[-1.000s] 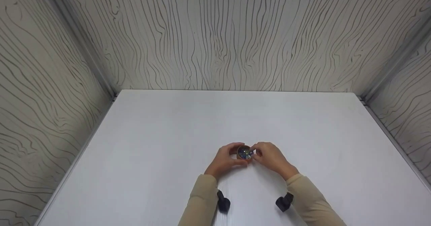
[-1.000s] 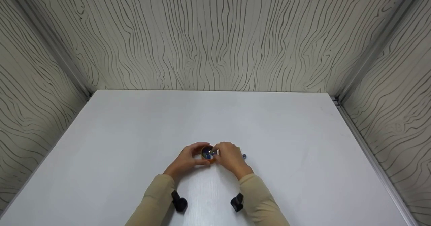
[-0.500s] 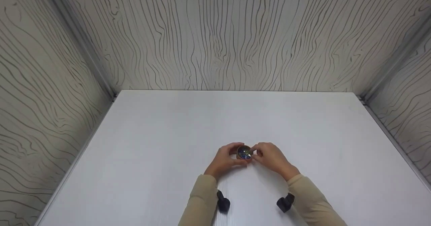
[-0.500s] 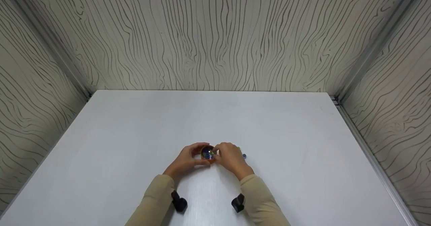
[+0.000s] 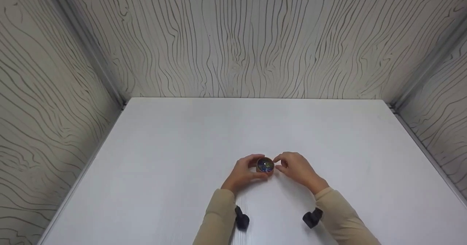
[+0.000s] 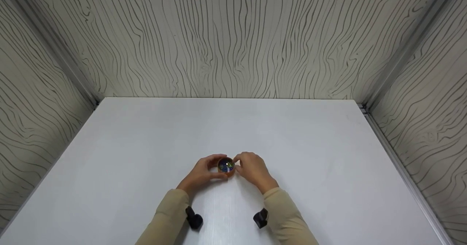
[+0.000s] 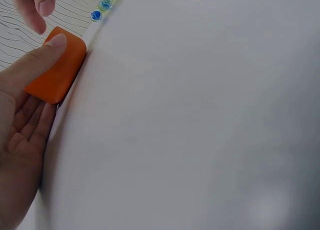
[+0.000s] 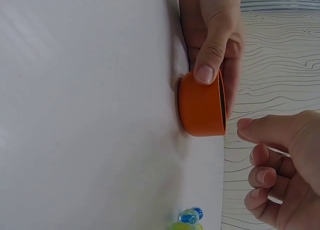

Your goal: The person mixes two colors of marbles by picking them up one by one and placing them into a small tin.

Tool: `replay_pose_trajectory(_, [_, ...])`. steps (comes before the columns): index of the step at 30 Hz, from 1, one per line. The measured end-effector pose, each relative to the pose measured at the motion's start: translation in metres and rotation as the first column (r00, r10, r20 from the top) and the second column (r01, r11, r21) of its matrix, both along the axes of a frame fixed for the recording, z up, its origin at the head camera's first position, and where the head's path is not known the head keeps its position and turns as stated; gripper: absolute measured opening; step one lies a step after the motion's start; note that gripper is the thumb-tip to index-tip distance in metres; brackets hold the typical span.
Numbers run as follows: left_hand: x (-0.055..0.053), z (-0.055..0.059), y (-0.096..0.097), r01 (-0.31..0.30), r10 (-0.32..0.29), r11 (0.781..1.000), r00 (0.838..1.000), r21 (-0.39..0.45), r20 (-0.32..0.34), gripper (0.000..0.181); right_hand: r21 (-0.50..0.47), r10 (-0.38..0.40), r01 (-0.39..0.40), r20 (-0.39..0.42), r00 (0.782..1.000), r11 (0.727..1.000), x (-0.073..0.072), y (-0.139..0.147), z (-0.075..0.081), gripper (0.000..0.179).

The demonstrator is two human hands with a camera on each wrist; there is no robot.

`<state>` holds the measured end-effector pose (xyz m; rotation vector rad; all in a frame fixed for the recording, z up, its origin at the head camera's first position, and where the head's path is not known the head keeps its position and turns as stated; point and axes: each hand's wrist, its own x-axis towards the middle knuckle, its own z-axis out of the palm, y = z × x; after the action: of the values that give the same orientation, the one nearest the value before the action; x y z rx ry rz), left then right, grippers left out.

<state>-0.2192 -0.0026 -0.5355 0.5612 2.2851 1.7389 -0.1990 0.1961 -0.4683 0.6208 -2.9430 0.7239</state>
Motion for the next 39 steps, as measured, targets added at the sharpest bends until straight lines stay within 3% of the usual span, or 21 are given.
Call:
replay_pose_trajectory(20, [0.002, 0.000, 0.000, -0.031, 0.032, 0.999, 0.999, -0.032, 0.015, 0.066, 0.006, -0.043, 0.043, 0.006, 0.999, 0.999, -0.004, 0.017, 0.013, 0.014])
replay_pose_trajectory(39, [0.005, 0.003, 0.001, -0.031, 0.030, 0.999, 0.998, 0.018, 0.061, 0.065, -0.004, -0.092, 0.093, 0.038, 0.995, 0.996, -0.006, 0.032, 0.013, 0.017])
